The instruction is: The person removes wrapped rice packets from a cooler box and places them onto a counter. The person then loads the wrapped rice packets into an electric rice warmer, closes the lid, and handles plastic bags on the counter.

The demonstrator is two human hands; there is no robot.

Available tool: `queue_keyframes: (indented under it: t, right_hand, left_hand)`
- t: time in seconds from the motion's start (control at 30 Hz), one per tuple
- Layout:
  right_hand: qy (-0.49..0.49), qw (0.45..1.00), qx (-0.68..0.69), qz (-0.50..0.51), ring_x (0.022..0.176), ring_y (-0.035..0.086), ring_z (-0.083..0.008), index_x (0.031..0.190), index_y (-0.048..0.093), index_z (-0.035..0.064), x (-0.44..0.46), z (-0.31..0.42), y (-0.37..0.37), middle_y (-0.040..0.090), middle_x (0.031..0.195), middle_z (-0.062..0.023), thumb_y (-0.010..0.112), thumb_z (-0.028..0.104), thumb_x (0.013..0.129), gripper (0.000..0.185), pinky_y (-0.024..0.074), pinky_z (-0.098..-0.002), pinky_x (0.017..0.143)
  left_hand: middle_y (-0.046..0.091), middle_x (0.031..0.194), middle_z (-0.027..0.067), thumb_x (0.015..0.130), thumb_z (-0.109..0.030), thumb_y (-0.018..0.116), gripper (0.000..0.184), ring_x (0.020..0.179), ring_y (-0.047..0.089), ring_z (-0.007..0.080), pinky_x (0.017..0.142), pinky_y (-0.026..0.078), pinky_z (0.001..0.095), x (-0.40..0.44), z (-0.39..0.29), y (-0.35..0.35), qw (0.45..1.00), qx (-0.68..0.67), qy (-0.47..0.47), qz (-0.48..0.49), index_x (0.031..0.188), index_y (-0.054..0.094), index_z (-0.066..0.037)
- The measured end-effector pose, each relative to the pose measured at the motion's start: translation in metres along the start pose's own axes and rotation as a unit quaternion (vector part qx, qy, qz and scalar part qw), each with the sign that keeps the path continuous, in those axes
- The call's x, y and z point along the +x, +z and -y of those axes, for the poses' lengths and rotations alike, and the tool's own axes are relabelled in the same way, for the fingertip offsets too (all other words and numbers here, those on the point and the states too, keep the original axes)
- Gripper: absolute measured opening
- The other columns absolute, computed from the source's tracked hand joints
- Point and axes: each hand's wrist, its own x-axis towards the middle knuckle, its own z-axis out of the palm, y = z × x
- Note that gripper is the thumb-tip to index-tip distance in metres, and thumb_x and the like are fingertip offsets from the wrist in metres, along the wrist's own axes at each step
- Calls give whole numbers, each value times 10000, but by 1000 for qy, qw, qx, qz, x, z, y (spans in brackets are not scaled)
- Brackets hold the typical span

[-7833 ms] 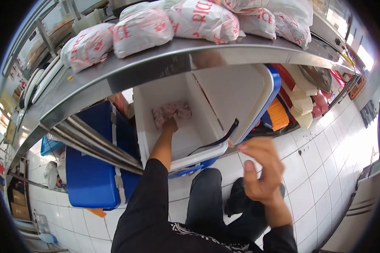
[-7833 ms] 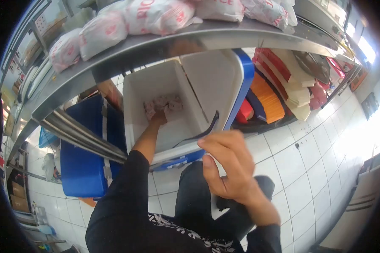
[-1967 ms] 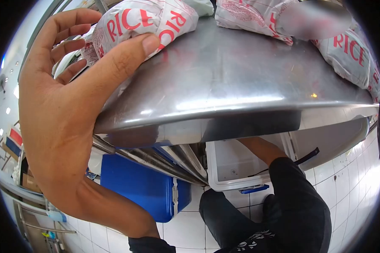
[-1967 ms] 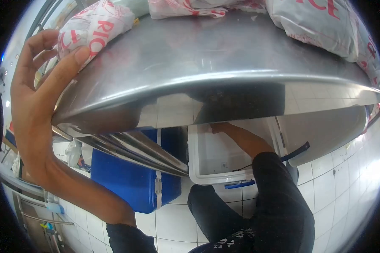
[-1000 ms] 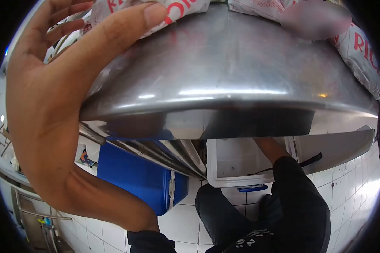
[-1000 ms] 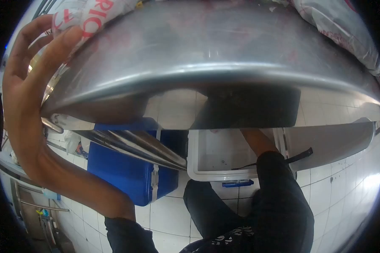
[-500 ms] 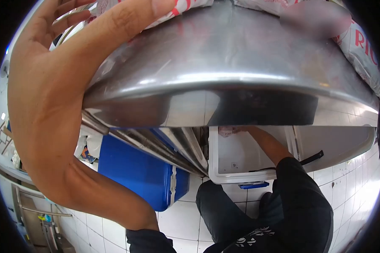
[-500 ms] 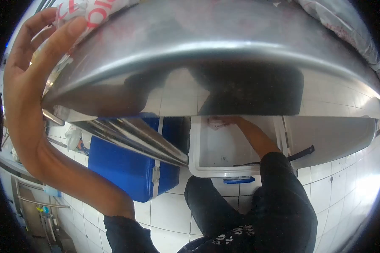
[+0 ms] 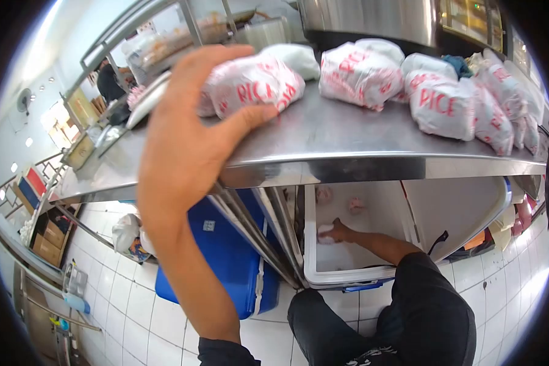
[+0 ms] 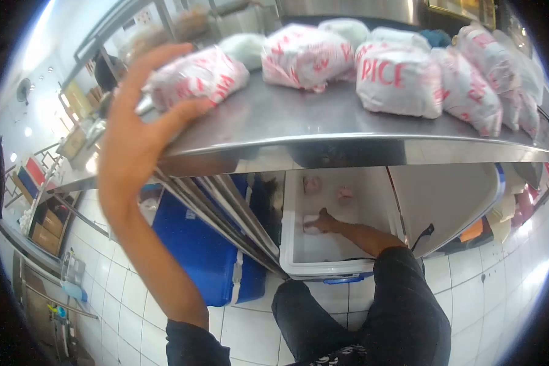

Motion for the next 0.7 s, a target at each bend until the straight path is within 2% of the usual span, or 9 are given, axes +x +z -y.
queue_keyframes:
  t: [0.1,0.13,0.23,0.33,0.4,0.53,0.6,0.67,0.7]
  right_hand:
    - [-31,997,-61,36,1016,633,-305,1461,220,-37,-27,11,-1,521,1220,-235,907,519,600,1234,599,-395,679]
    - [-25,997,-50,55,1099,612,-340,1479,231,8,-38,21,0,513,1288,-250,899,496,619,1193,601,-410,754]
    - [-25,989,-36,140,1164,583,-373,1488,259,23,-83,60,-18,480,1362,-252,889,488,639,1155,598,-440,823]
    - [-42,985,-86,146,1160,581,-383,1493,293,27,-124,102,-31,464,1387,-250,878,481,659,1115,592,-454,870]
    - [-88,980,-150,101,1175,593,-349,1453,362,32,-156,132,-35,524,1327,-212,884,414,675,1011,610,-426,825]
    - [-274,946,-160,69,1222,546,-292,1391,468,41,-274,203,-50,538,1335,-144,866,382,682,882,487,-386,994]
    - [-340,927,-145,58,1235,531,-253,1398,456,33,-360,240,-51,542,1330,-129,869,375,670,904,410,-377,1061]
    - [-435,891,-97,82,1254,516,-224,1395,456,23,-431,269,-56,539,1335,-121,867,378,657,916,395,-371,1081]
    - [-498,862,-88,44,1255,520,-212,1386,470,15,-452,278,-63,536,1342,-110,865,370,642,914,404,-361,1075]
  left_hand:
    - [602,1342,90,812,-265,791,529,1265,544,257,1100,378,368,-3,0,0,999,23,16,26,1292,630,-110]
    - [602,1336,93,824,-266,781,519,1257,547,260,1090,386,370,-2,-4,-3,999,1,-1,40,1294,626,-109]
    - [603,1314,113,850,-291,754,484,1218,564,287,1048,420,381,2,-6,-5,996,-56,-25,62,1278,632,-100]
    - [603,1295,146,864,-332,725,453,1178,587,324,998,458,401,2,2,-2,998,-53,-2,45,1238,653,-86]
    - [606,1290,144,867,-339,717,458,1180,588,324,1004,458,404,2,3,1,999,-38,-1,35,1242,648,-86]
    - [612,1286,144,867,-349,710,464,1177,592,331,1011,456,419,-1,7,2,999,-19,17,18,1248,647,-93]
    - [618,1273,150,868,-355,718,461,1165,597,329,1015,451,413,-2,7,1,999,-39,30,1,1237,652,-86]
    - [624,1261,146,869,-356,727,461,1159,602,309,1020,445,389,-3,2,-3,997,-66,28,-33,1225,655,-71]
    - [627,1256,145,869,-356,731,461,1156,604,300,1023,442,377,-5,-2,-5,996,-79,24,-46,1218,656,-63]
